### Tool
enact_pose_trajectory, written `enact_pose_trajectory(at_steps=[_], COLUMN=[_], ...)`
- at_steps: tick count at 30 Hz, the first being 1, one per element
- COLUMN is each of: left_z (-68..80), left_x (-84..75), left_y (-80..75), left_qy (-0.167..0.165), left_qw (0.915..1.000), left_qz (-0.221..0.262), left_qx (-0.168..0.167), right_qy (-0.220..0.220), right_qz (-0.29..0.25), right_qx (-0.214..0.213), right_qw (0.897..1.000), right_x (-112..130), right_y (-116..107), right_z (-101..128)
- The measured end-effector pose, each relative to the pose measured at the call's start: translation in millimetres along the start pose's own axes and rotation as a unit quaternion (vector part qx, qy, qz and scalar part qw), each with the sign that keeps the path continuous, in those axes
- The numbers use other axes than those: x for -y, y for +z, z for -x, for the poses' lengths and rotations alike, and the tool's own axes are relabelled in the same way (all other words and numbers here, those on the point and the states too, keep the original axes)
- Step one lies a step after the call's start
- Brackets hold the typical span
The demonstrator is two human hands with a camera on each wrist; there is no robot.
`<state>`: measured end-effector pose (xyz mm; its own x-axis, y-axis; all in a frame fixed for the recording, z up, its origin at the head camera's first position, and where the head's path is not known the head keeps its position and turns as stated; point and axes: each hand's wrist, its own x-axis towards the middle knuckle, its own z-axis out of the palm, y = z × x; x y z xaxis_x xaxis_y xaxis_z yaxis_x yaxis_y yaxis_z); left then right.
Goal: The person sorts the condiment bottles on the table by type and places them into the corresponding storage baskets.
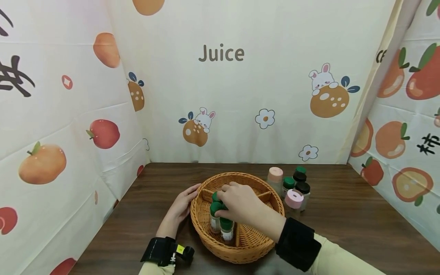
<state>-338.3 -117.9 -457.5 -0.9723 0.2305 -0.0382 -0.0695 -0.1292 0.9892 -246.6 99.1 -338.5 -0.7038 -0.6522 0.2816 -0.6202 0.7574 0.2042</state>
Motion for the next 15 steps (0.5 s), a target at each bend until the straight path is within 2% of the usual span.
enact_pose_trajectory(at_steps=[8,15], left_z=[1.4,0.6], left_x=[-0.9,0.3], left_y=[0.1,-0.4], left_qy=[0.002,0.003], left_qw=[1.0,1.0], left_qz=[0.004,0.003], left_qx=[0.005,0.007], right_qy=[0.025,0.054], right_qz=[-0.005,0.006], right_qx=[-0.015,-0.011], right_qw=[1.0,0.998], right_x=[-17,-34], right_y=[-5,-8], right_z=[12,22])
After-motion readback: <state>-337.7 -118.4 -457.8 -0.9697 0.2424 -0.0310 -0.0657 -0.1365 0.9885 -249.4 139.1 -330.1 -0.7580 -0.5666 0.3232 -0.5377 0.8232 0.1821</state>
